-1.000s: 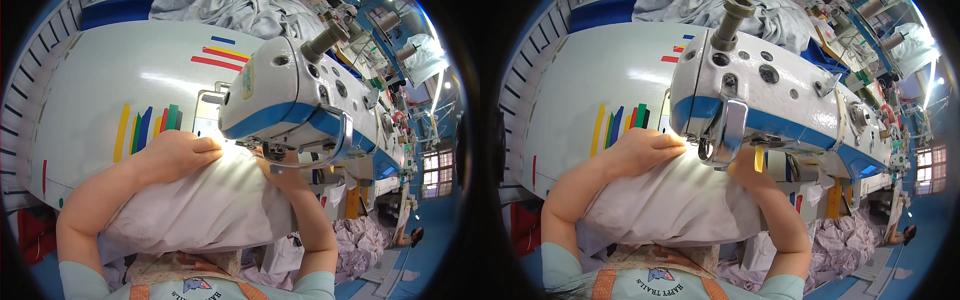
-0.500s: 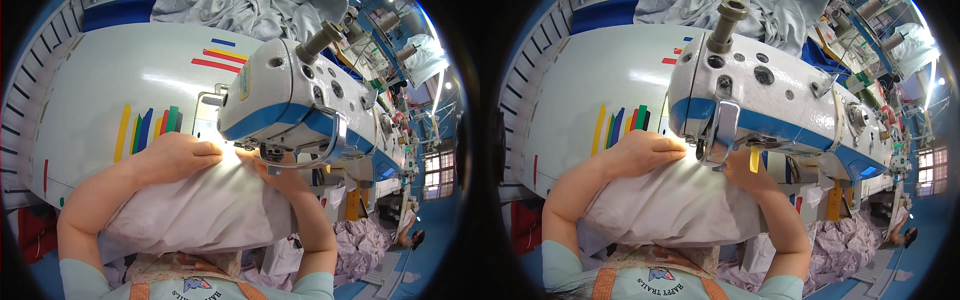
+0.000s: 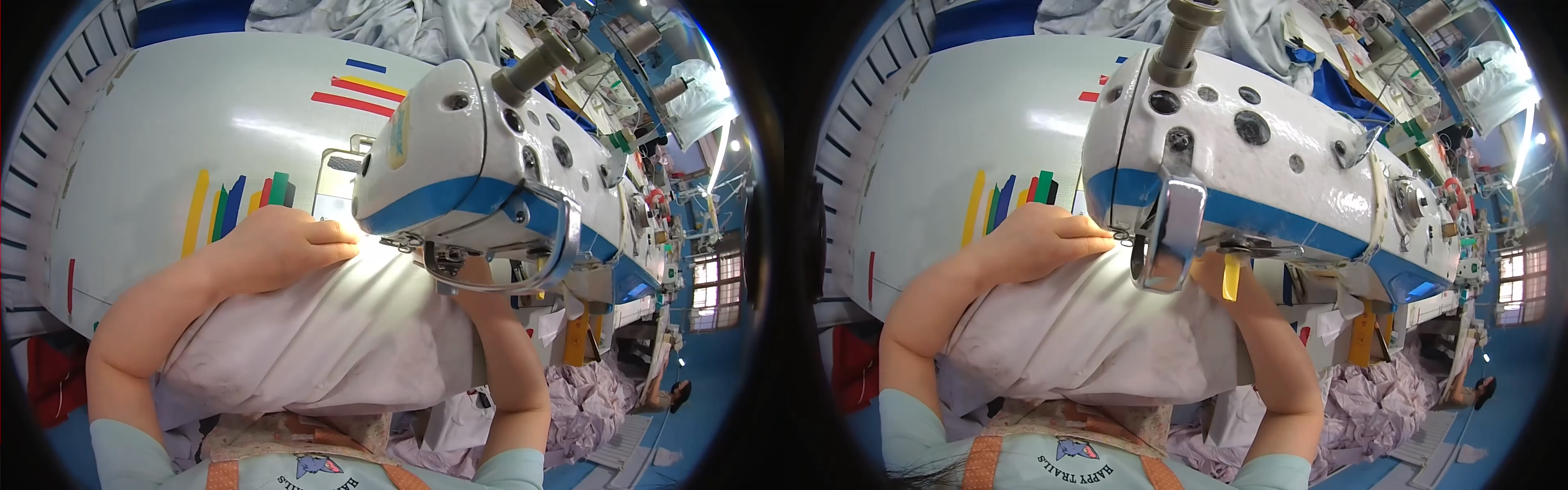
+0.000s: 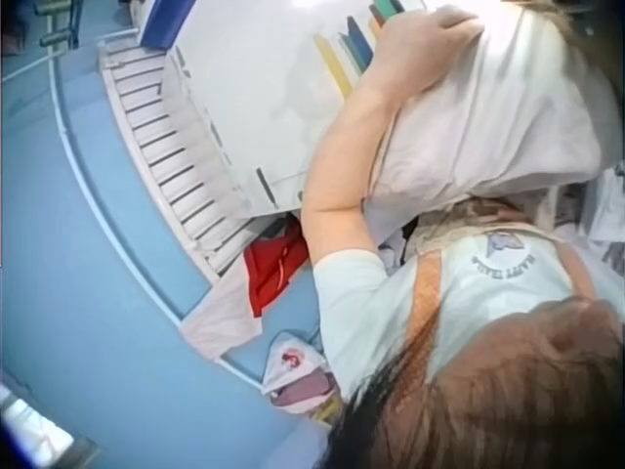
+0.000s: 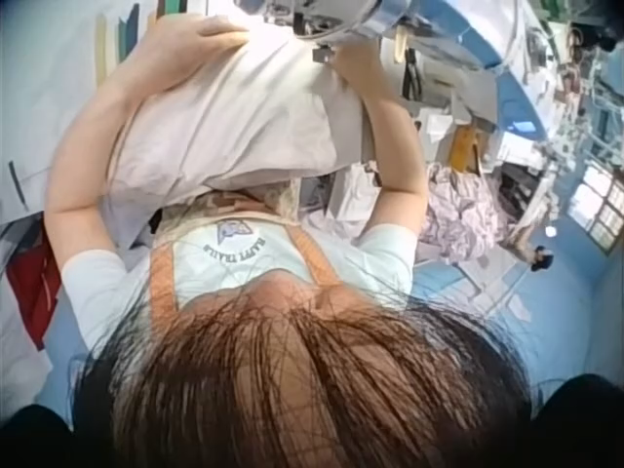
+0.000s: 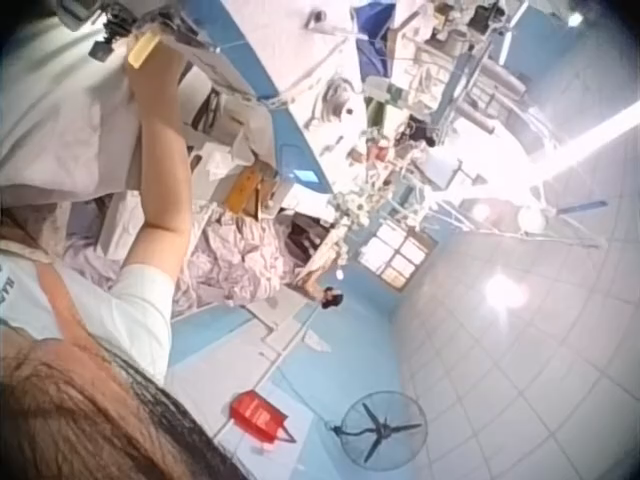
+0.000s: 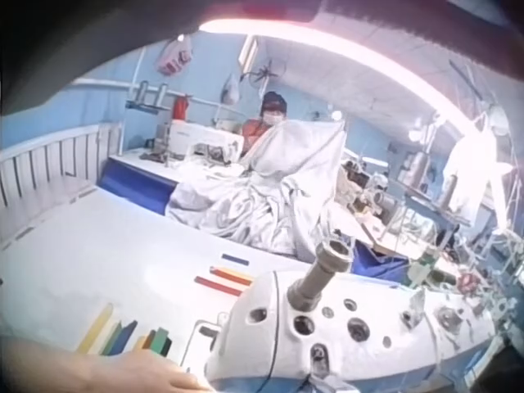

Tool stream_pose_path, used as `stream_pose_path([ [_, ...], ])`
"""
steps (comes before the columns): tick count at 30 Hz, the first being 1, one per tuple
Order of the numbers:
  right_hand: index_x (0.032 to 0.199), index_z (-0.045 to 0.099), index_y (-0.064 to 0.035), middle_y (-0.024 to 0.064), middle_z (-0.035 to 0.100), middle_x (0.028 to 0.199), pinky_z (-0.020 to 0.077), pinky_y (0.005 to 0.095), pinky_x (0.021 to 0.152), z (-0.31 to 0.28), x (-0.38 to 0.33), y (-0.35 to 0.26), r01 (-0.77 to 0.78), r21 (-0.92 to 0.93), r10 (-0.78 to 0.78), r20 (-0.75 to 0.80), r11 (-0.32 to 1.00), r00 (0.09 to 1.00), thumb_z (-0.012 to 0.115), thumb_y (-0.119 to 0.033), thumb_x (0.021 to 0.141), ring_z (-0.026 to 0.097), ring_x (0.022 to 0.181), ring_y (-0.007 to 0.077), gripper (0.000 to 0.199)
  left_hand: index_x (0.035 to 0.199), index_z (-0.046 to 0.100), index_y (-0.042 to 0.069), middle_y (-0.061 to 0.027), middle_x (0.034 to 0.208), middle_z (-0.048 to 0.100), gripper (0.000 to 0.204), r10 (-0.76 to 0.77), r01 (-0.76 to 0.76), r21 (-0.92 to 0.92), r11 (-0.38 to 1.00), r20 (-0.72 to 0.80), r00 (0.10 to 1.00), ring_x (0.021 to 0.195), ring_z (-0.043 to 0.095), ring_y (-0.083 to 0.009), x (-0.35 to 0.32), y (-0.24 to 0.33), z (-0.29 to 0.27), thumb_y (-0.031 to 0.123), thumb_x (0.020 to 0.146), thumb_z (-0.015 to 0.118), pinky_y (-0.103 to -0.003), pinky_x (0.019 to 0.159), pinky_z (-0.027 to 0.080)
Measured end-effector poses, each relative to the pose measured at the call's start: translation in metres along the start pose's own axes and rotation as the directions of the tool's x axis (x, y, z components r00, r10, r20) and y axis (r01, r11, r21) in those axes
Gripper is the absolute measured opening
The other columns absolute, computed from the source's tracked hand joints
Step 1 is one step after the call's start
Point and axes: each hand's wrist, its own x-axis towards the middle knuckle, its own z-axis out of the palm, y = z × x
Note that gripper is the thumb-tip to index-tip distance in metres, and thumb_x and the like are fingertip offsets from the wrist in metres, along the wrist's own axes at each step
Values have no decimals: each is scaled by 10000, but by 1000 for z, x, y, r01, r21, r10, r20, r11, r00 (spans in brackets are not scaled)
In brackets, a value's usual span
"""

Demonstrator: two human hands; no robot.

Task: Sewing white fabric pieces together using an industrial sewing machine.

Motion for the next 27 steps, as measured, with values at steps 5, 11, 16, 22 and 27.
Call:
stream_pose_path([
  [5,961,647,-84,106,630,936,461,384,818,6,10,26,111,-240,-152,-158,964,976,526,-178,912,583,893,265,161,1030,677,224,19,937,662,214,-59,59,18,998,-24,998,790,605,-202,3,-1,0,172,847,578,-317,671,489],
  [11,983,636,-81,101,616,971,458,380,832,15,12,55,100,-315,-181,-240,944,954,512,-182,919,569,926,258,172,990,680,199,2,858,644,171,-96,96,-8,995,-28,995,770,595,-204,5,-6,-1,190,849,583,-339,658,477],
  [16,1001,626,-80,97,605,1000,455,378,844,22,15,74,81,-379,-196,-275,922,941,500,-186,924,557,954,251,182,1072,642,175,12,1012,637,249,-67,66,28,997,31,997,798,612,-219,4,-8,-3,139,863,513,-355,655,491],
  [22,1023,615,-78,92,591,1035,451,374,857,35,15,96,65,-450,-221,-304,891,927,485,-190,931,543,987,243,195,1062,641,173,4,1004,637,259,-98,96,35,995,74,992,792,615,-230,3,-10,-2,121,848,505,-364,650,490],
  [27,1041,605,-76,88,580,1065,448,371,869,47,12,113,54,-515,-252,-323,856,912,473,-194,936,531,1014,237,206,1043,636,165,0,1024,633,244,-79,78,31,997,34,996,800,622,-240,4,-9,-4,120,849,493,-371,654,494],
])
